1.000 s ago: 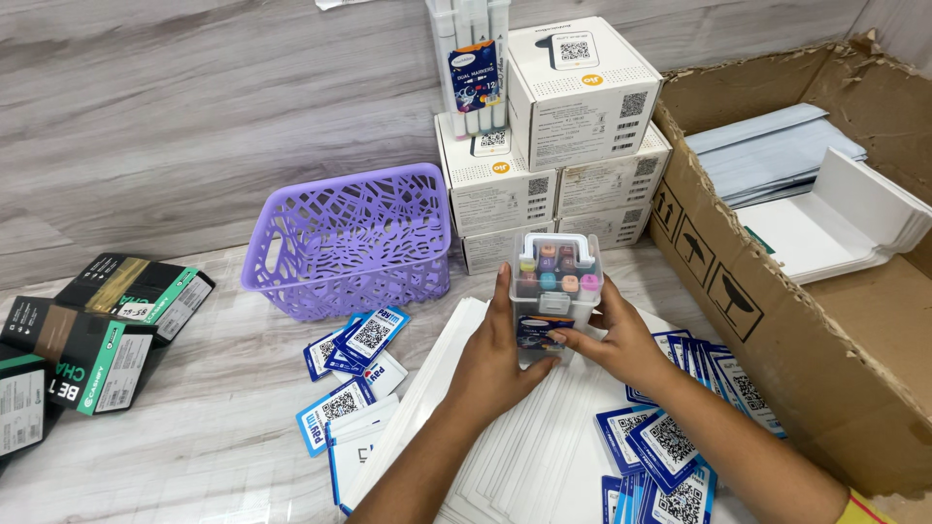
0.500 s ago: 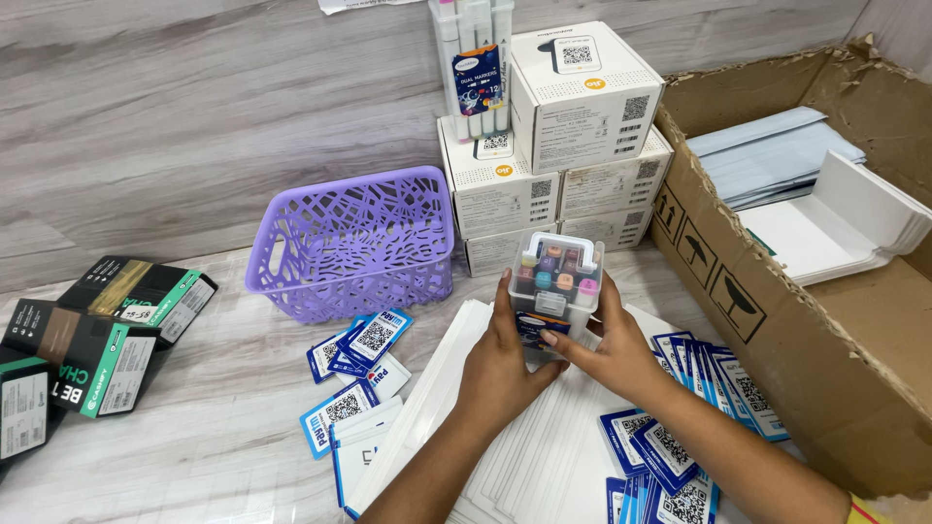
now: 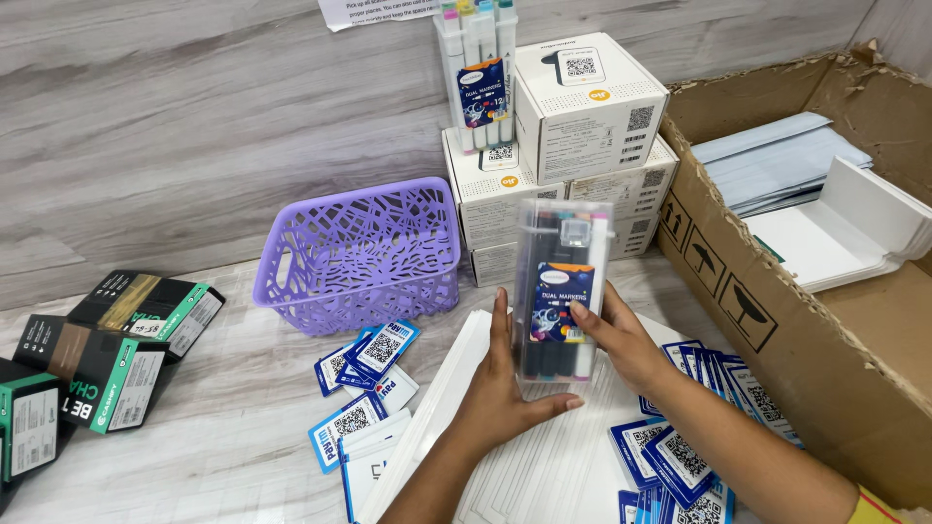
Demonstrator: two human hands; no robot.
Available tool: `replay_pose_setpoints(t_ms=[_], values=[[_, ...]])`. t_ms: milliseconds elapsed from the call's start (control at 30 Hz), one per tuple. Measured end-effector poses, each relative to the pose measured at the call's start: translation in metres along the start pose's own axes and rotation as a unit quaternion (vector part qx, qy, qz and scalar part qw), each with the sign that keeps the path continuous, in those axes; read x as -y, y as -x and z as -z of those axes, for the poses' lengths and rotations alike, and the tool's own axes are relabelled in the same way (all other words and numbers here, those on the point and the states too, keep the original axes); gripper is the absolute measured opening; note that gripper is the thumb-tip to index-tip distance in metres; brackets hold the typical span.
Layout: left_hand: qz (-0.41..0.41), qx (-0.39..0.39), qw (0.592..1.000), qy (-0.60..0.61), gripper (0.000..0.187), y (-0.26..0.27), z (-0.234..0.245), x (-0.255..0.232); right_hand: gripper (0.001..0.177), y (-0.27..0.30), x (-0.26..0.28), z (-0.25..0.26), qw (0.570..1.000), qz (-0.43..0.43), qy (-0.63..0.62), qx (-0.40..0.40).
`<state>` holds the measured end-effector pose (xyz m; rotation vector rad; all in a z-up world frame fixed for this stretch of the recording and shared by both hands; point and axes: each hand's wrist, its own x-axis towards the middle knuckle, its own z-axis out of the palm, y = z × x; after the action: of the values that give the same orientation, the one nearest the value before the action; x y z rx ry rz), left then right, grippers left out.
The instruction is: The person organizes stationery items on a floor workspace. They place a box of dual markers on a stack of white boxes, then gather black markers and put them into a purple basket. They open a clear plastic case and place several colored markers inside, then close the case. Finally, they sort a stack of blue and white cards with QR codes into the purple basket.
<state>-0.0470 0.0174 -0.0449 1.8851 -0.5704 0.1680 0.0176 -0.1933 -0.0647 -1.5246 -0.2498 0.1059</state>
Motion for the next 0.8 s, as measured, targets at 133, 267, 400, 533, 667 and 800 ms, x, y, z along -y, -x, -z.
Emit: replay_pose_setpoints(t_ms=[133,267,400,533,667,800], values=[[-0.049,-0.08,0.995,-0.033,0.145,0.003,0.0,-0.009,0.076,-0.007,0.018,-0.021,0.999,0.01,-0.046,0.001],[-0.055,-0.157,0.966,-0.197,0.126,0.008,0.013,-0.019,0.083,-0.009,0.035,-0.044,0.998,0.007,-0.058,-0.011],[-0.109,-0.131,0.928,-0.332,0.098,0.014,0.02,-0.034,0.086,-0.008,0.045,-0.055,0.997,-0.022,-0.061,-0.038],[-0.093,-0.166,0.931,-0.312,0.096,0.009,0.016,-0.042,0.085,-0.002,0.037,-0.061,0.991,-0.037,-0.129,-0.016],[-0.081,-0.214,0.922,-0.314,0.085,0.001,0.026,-0.036,0.093,-0.004,0.029,-0.066,0.987,0.006,-0.16,0.011],[-0.084,-0.227,0.903,-0.355,0.088,0.001,0.042,-0.025,0.099,-0.01,0.027,-0.07,0.983,0.08,-0.138,0.089]])
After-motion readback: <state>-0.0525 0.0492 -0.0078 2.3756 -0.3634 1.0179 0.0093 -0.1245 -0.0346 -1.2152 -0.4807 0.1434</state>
